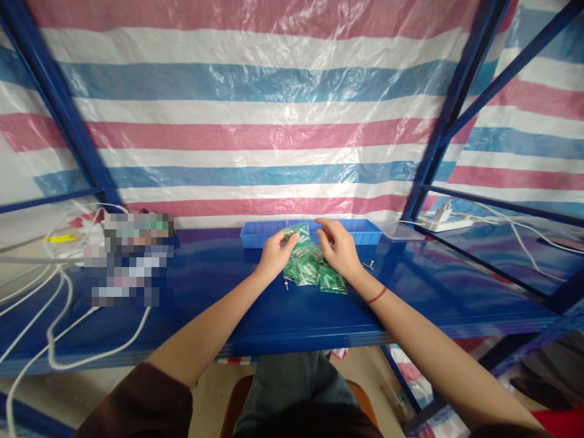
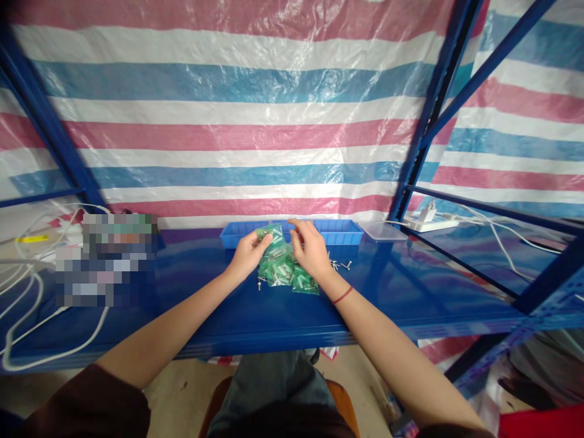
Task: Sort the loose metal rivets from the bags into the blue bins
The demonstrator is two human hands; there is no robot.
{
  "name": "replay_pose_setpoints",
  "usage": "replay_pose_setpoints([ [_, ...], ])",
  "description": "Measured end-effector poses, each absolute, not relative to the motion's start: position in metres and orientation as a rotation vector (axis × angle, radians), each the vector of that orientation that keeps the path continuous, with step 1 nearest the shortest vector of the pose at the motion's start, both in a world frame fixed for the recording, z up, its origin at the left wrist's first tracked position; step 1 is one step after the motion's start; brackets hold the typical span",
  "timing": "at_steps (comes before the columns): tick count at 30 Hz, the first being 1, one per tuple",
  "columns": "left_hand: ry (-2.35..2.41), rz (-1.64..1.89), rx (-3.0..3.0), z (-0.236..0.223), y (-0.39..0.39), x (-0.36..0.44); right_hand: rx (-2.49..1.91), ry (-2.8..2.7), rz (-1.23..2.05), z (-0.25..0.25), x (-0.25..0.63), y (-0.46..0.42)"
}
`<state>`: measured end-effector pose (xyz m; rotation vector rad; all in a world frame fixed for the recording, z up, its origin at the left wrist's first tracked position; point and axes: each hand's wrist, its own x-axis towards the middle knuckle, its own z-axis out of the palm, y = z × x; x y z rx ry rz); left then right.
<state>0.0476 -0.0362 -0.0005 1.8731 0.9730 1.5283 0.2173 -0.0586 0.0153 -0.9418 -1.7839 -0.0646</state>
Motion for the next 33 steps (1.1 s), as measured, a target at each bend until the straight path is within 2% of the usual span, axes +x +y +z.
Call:
replay_pose_setpoints([
  [5, 1.126, 1.618, 2.365, 0.005, -0.043, 0.043, -0.928, -1.767, 0.607, 0.016, 0.214, -0.057],
  [9, 1.187, 1.492, 2.502, 0.006, -0.049, 0.044, -0.836, -1.672, 0.761, 0.016, 0.215, -0.052],
  [12, 1.014, 1.337, 2.547, 0.008, -0.051, 0.045, -0.799, -1.616, 0.696, 0.015, 0.216, -0.049],
  [16, 0.902, 1.441, 2.455, 0.013, -0.049, 0.044, -0.778, -1.697, 0.628, 0.013, 0.216, -0.048],
  [19, 1.108, 1.623, 2.341, 0.018, -0.034, 0.034, -0.852, -1.787, 0.448, 0.011, 0.215, -0.048],
  [22, 1.452, 1.704, 2.192, 0.022, -0.012, 0.012, -0.965, -1.993, 0.124, 0.008, 0.217, -0.047],
  [25, 1.863, 1.421, 2.227, 0.021, 0.005, -0.011, -1.077, -2.234, -0.097, 0.004, 0.22, -0.048],
  [29, 2.254, 1.004, 2.217, 0.014, 0.006, -0.021, -1.215, -2.319, -0.166, 0.005, 0.22, -0.052],
  [33, 2.29, 0.99, 2.249, 0.01, 0.001, -0.014, -1.222, -2.335, -0.184, 0.007, 0.221, -0.052],
])
